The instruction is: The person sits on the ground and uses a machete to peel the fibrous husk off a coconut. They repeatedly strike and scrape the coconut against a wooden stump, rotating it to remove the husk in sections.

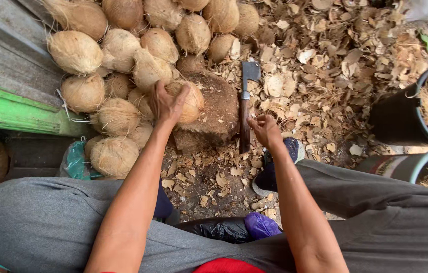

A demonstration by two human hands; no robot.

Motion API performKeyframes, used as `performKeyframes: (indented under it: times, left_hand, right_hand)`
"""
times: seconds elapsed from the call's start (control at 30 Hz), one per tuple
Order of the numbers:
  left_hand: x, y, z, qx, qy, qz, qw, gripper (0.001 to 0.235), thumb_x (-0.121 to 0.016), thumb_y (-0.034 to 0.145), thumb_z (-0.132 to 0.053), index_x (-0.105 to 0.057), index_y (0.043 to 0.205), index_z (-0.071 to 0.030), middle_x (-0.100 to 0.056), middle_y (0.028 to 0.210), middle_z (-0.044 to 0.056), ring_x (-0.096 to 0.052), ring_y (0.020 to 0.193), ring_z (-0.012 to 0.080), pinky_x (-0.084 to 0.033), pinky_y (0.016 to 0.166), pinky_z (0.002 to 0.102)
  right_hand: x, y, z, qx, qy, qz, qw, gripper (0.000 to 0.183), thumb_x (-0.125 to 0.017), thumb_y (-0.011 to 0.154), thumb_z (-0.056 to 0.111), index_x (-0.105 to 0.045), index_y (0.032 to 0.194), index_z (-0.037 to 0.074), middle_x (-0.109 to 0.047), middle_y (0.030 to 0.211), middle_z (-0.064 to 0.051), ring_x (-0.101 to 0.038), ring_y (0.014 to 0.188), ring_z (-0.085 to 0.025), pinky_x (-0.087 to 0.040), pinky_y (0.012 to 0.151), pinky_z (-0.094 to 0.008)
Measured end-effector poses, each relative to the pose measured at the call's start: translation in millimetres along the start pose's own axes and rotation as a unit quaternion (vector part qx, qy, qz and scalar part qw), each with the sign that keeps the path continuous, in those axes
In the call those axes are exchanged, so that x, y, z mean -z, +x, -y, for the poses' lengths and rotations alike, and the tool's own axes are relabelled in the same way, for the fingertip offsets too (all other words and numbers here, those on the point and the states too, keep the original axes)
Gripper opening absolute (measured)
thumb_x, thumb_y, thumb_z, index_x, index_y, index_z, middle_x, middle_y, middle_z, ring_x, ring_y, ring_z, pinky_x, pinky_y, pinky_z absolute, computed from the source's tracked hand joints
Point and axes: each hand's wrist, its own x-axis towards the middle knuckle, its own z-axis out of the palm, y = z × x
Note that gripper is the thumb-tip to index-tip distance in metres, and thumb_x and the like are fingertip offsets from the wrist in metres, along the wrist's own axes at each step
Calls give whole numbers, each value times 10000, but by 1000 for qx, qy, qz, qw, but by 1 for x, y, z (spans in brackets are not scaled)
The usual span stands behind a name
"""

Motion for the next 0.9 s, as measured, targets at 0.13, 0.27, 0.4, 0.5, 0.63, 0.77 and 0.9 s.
performKeyframes:
  times: [0.13, 0.27, 0.4, 0.5, 0.63, 0.77, 0.9]
  left_hand:
    - [-11, 15, 13, -36, -24, 77, 996, 1021, -434, 806, -889, -503, 1415, -73, -556, 1225, 167, -587, 1097, 321, -514, 875, 511]
    - [-20, 13, 6, -2, 45, 12, 999, 897, -452, 888, -868, -598, 1276, -73, -537, 1177, 155, -551, 1096, 312, -481, 942, 495]
    - [-25, 0, -5, 41, -24, -26, 999, 917, -544, 797, -852, -580, 1258, -60, -538, 1180, 161, -564, 1092, 315, -477, 911, 521]
    - [-22, -3, -8, 113, -123, 14, 986, 920, -569, 743, -813, -560, 1283, -69, -563, 1238, 165, -574, 1124, 303, -489, 921, 517]
    - [-25, 9, -17, 119, -125, -19, 985, 892, -603, 847, -808, -563, 1331, -61, -557, 1348, 208, -536, 1206, 345, -417, 995, 558]
    - [-25, 11, -11, 175, -95, 69, 978, 775, -545, 817, -767, -645, 1277, -151, -611, 1299, 151, -592, 1167, 304, -455, 1005, 506]
    - [-27, 12, -19, 196, -101, 40, 974, 803, -496, 839, -804, -679, 1236, -131, -637, 1299, 130, -592, 1192, 296, -448, 1043, 482]
  right_hand:
    - [-38, 1, -28, -60, 20, -24, 998, 666, -687, 949, 393, -440, 1409, -22, -707, 1198, -282, -736, 905, -309, -619, 806, -440]
    - [-32, 12, -4, -13, 89, -30, 995, 597, -695, 893, 224, -433, 1374, -15, -721, 1106, -274, -743, 811, -251, -635, 741, -402]
    - [-33, 23, 7, -48, 75, -51, 995, 493, -631, 985, 179, -422, 1400, 14, -662, 971, -183, -581, 655, -209, -531, 565, -413]
    - [-25, 4, 22, -56, 98, -80, 990, 538, -684, 982, 291, -423, 1395, 64, -620, 865, -114, -557, 606, -158, -534, 537, -345]
    - [10, -38, 84, 93, 230, -124, 961, 375, -638, 978, 178, -474, 1286, 39, -627, 844, -105, -589, 594, -144, -549, 515, -292]
    - [46, -73, 139, 256, 252, -111, 927, 220, -530, 1030, 89, -427, 1223, 110, -565, 806, -24, -577, 608, -101, -578, 516, -266]
    - [62, -91, 146, 228, 240, -124, 935, 40, -501, 1109, 154, -486, 1085, 126, -537, 683, -14, -505, 471, -86, -470, 365, -243]
